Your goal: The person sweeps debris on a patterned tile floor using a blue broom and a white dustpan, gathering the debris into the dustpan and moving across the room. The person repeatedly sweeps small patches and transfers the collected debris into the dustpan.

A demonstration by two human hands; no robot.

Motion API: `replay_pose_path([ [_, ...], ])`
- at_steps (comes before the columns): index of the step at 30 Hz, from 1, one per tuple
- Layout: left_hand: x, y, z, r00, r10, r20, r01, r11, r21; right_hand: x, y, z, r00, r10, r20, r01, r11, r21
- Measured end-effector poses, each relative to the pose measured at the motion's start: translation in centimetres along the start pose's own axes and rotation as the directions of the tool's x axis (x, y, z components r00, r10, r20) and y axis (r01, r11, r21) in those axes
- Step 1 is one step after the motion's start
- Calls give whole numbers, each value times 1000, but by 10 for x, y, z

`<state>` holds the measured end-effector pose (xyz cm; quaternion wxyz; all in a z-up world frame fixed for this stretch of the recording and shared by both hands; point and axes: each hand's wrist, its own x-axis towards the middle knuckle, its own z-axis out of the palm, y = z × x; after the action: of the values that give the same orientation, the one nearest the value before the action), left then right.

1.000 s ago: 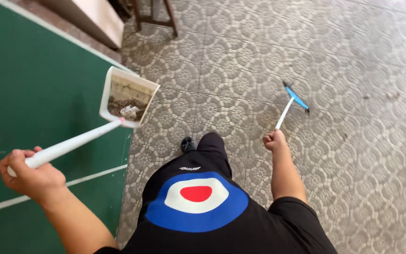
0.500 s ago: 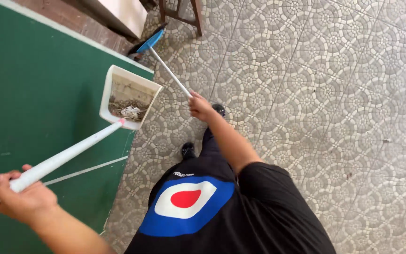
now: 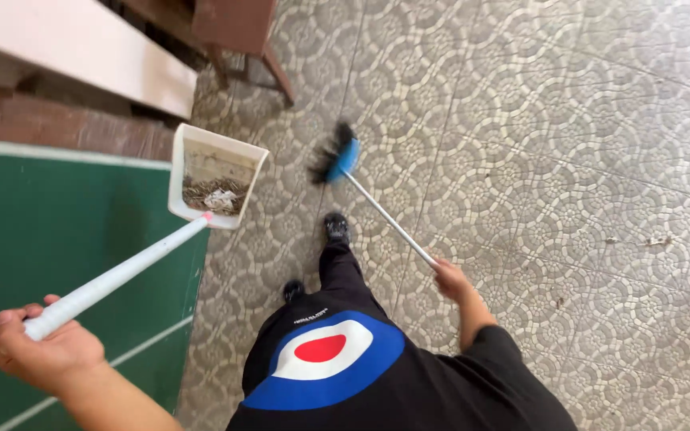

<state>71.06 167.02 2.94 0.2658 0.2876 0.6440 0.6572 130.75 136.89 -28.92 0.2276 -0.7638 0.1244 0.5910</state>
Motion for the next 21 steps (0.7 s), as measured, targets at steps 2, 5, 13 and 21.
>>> replay_pose_path([
  [2,-4,4,42,998,-50,32,51,998,-29,-18,45,-72,998,59,9,-60,996,63],
  [5,-5,-17,94,991,-78,107,85,994,-64,-54,65,-117,975,183,-126,-151,963,224],
  [13,-39,-9,231,941,-166,293,234,948,-214,-47,5,28,961,99,-259,113,714,691],
  [21,-20,-40,330,922,-138,361,263,909,-322,-82,-76,49,897,-333,-291,340,940,-27],
])
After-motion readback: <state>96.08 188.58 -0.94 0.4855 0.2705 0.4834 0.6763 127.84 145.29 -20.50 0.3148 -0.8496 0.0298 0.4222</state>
